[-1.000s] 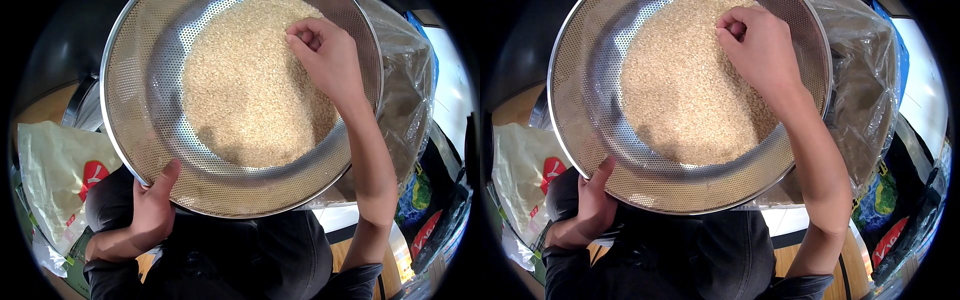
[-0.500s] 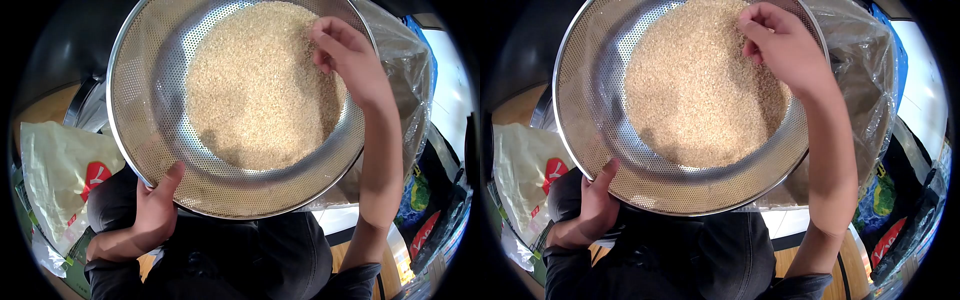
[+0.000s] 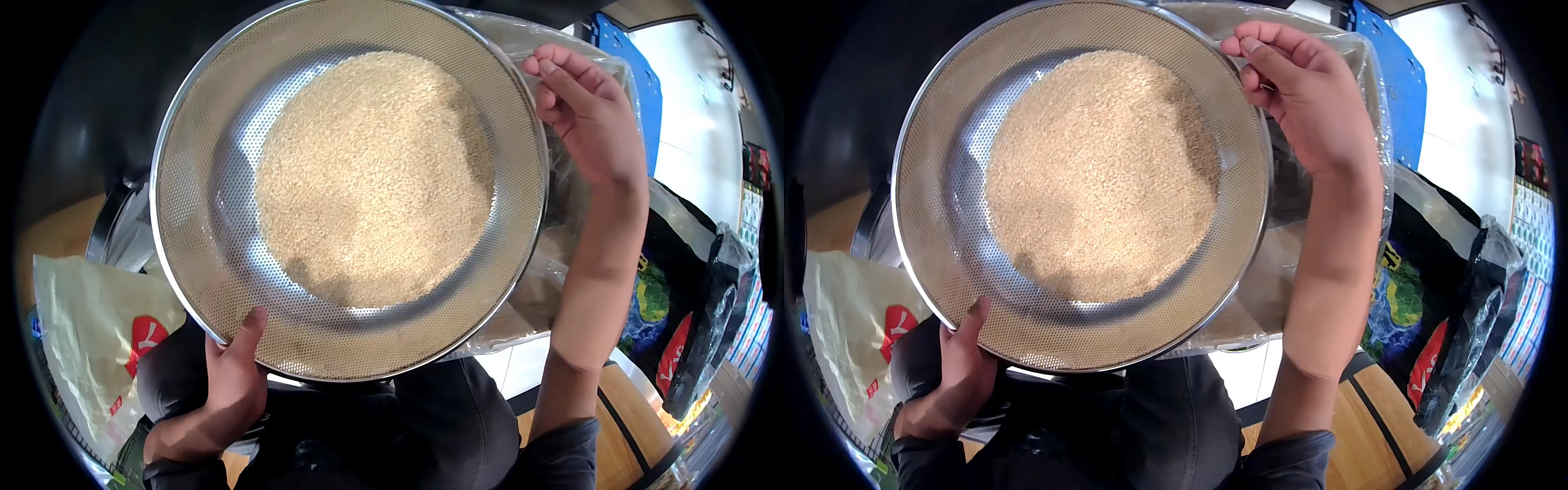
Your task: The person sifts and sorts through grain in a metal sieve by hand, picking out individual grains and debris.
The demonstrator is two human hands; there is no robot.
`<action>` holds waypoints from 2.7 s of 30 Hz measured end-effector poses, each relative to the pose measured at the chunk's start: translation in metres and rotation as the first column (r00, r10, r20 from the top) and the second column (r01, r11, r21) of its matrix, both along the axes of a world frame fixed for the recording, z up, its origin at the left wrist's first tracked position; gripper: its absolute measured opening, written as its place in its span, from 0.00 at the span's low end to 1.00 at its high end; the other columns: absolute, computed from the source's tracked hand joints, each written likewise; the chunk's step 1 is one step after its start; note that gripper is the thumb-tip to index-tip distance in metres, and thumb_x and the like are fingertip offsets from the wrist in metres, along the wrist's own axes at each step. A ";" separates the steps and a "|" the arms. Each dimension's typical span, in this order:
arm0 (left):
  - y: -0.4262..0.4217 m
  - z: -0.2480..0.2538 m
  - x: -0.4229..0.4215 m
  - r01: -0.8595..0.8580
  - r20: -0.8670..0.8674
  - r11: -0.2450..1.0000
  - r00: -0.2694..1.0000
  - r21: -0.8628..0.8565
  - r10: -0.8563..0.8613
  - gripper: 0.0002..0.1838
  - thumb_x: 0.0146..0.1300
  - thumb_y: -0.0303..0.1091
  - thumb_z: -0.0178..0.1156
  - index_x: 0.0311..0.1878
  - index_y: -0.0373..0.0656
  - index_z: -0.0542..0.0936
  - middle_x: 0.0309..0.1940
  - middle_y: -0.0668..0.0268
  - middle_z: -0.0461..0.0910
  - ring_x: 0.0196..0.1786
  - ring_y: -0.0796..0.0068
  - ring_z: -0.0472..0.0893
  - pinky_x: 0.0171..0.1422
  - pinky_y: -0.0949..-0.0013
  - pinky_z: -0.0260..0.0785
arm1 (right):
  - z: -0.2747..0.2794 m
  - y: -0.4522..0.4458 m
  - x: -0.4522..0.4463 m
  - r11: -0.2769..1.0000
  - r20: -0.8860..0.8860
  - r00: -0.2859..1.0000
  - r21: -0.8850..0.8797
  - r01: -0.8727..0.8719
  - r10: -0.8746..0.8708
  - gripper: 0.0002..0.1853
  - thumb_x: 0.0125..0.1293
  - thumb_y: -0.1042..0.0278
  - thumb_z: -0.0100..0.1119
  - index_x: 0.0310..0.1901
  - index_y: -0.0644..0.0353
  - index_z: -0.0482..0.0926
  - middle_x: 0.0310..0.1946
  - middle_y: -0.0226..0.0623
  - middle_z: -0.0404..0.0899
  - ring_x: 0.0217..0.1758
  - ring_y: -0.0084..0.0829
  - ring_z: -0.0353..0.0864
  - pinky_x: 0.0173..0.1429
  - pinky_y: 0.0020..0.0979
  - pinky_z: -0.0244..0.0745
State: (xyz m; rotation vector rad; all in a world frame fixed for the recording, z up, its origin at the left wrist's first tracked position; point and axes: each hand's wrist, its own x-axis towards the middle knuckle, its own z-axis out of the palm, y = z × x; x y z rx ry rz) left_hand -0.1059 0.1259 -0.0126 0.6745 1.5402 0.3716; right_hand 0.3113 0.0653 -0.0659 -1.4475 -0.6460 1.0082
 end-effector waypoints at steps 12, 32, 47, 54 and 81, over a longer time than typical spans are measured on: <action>-0.001 0.000 0.000 -0.009 -0.033 1.000 0.999 0.024 0.009 0.29 0.69 0.30 0.65 0.69 0.35 0.67 0.61 0.56 0.76 0.62 0.59 0.78 0.69 0.55 0.70 | 0.002 0.004 -0.010 0.958 0.326 0.927 -0.150 0.243 -0.184 0.14 0.78 0.71 0.51 0.56 0.65 0.84 0.49 0.32 0.88 0.39 0.18 0.83 0.43 0.22 0.77; 0.000 0.003 0.003 0.064 0.036 0.998 0.997 -0.007 -0.064 0.27 0.73 0.26 0.61 0.72 0.38 0.64 0.58 0.64 0.77 0.59 0.74 0.78 0.65 0.68 0.70 | -0.041 0.086 -0.090 0.982 0.114 0.993 0.188 0.011 -0.033 0.13 0.79 0.78 0.45 0.56 0.73 0.78 0.51 0.47 0.84 0.54 0.34 0.85 0.64 0.34 0.82; 0.000 0.002 0.001 0.077 0.046 0.997 0.996 -0.010 -0.077 0.23 0.73 0.28 0.61 0.68 0.37 0.68 0.55 0.64 0.79 0.56 0.75 0.79 0.61 0.68 0.73 | -0.058 0.089 -0.125 0.987 -0.410 0.911 0.159 0.013 0.054 0.14 0.79 0.74 0.47 0.58 0.73 0.77 0.54 0.50 0.82 0.59 0.38 0.83 0.71 0.36 0.76; 0.001 0.000 0.000 0.093 0.063 0.995 0.994 -0.016 -0.092 0.22 0.74 0.29 0.62 0.67 0.37 0.69 0.54 0.65 0.80 0.55 0.76 0.80 0.59 0.69 0.74 | -0.050 0.055 -0.155 0.861 -0.450 0.745 0.128 -0.491 0.492 0.13 0.77 0.70 0.51 0.56 0.64 0.81 0.49 0.39 0.86 0.56 0.31 0.84 0.68 0.34 0.77; -0.001 0.003 0.000 0.078 0.011 0.996 0.997 -0.030 -0.078 0.16 0.73 0.28 0.63 0.60 0.37 0.76 0.51 0.66 0.83 0.52 0.77 0.81 0.59 0.69 0.73 | -0.028 0.023 -0.150 0.969 0.917 0.338 -0.149 -0.200 0.210 0.07 0.56 0.75 0.71 0.38 0.58 0.89 0.48 0.35 0.79 0.51 0.42 0.76 0.53 0.38 0.77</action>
